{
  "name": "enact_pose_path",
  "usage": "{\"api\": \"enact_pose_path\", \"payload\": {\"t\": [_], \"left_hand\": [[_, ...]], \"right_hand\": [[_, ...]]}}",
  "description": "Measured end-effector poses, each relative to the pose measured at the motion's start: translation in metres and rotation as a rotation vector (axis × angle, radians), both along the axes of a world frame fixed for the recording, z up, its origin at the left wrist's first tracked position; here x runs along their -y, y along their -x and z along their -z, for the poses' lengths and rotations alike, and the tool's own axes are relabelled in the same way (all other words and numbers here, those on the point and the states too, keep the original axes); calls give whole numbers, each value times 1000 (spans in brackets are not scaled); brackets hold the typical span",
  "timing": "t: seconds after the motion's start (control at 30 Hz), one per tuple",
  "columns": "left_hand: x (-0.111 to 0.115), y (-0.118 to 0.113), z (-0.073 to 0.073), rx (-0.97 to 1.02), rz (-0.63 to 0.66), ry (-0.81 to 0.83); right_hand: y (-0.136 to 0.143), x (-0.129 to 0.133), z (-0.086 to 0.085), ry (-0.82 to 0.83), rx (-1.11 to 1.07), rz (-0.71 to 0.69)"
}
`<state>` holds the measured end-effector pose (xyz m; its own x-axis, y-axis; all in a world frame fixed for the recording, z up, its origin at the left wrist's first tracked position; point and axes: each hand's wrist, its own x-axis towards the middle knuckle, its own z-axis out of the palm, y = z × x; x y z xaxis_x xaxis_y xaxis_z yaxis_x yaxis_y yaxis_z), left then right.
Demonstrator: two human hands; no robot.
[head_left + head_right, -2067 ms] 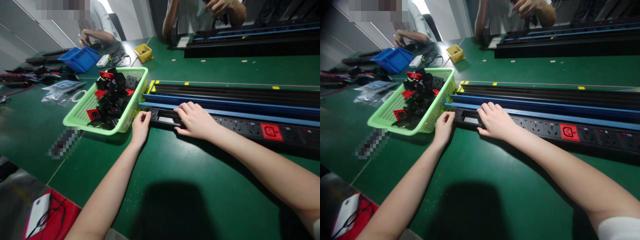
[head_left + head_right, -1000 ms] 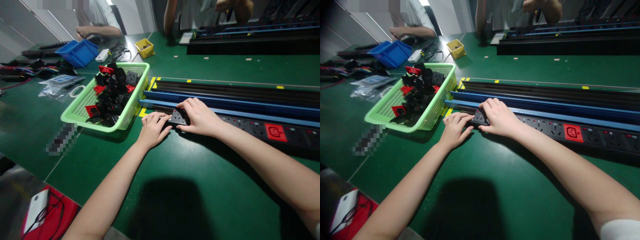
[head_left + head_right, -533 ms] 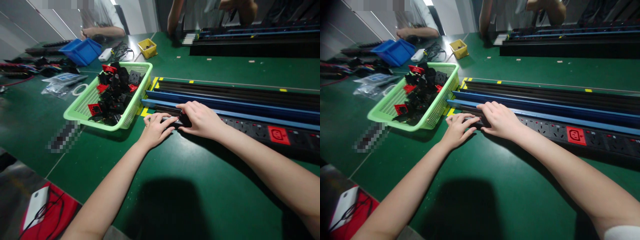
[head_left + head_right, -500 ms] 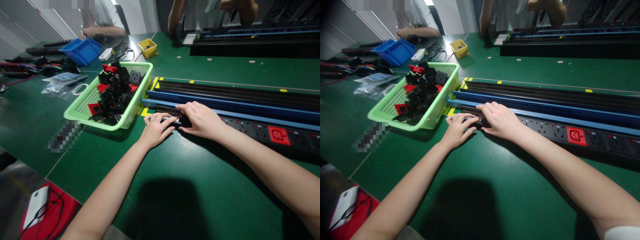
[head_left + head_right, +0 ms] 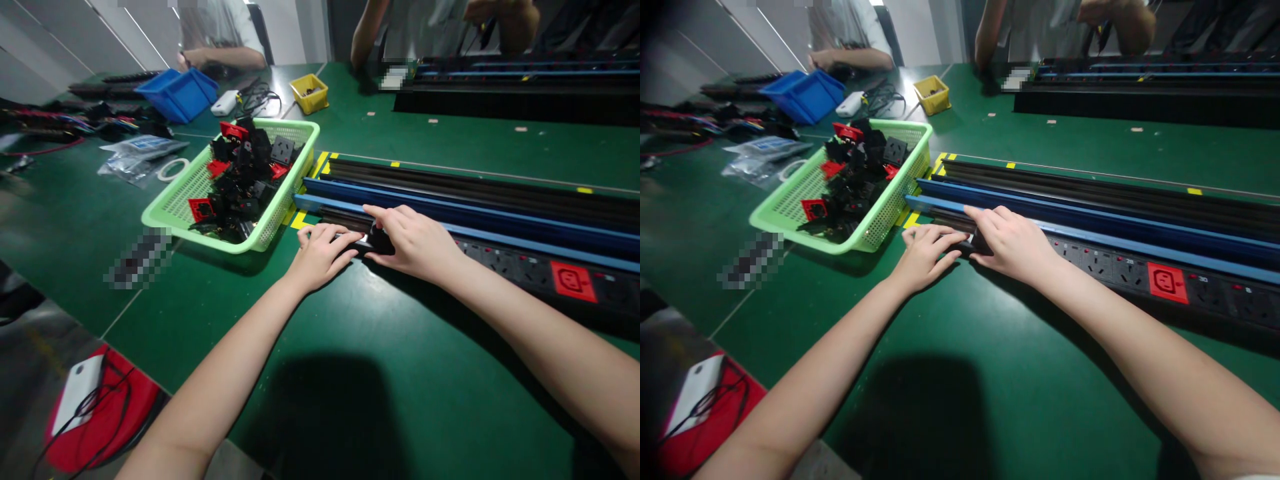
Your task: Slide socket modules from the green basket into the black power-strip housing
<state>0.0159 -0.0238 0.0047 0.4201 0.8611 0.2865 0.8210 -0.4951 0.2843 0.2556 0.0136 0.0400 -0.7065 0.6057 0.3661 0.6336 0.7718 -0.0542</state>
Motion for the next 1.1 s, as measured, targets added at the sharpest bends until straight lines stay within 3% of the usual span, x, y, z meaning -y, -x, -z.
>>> {"api": "enact_pose_path", "payload": {"t": [0.73, 0.93, 1.1], "left_hand": [[-1, 0, 4, -8, 7, -33], [2, -2, -1, -26, 1, -20], [3, -3, -5, 84, -167, -35]], "right_hand": [[2, 1, 0, -71, -8, -12], [3, 2, 2, -170, 3, -24], [4, 2, 1, -167, 60, -2]]}}
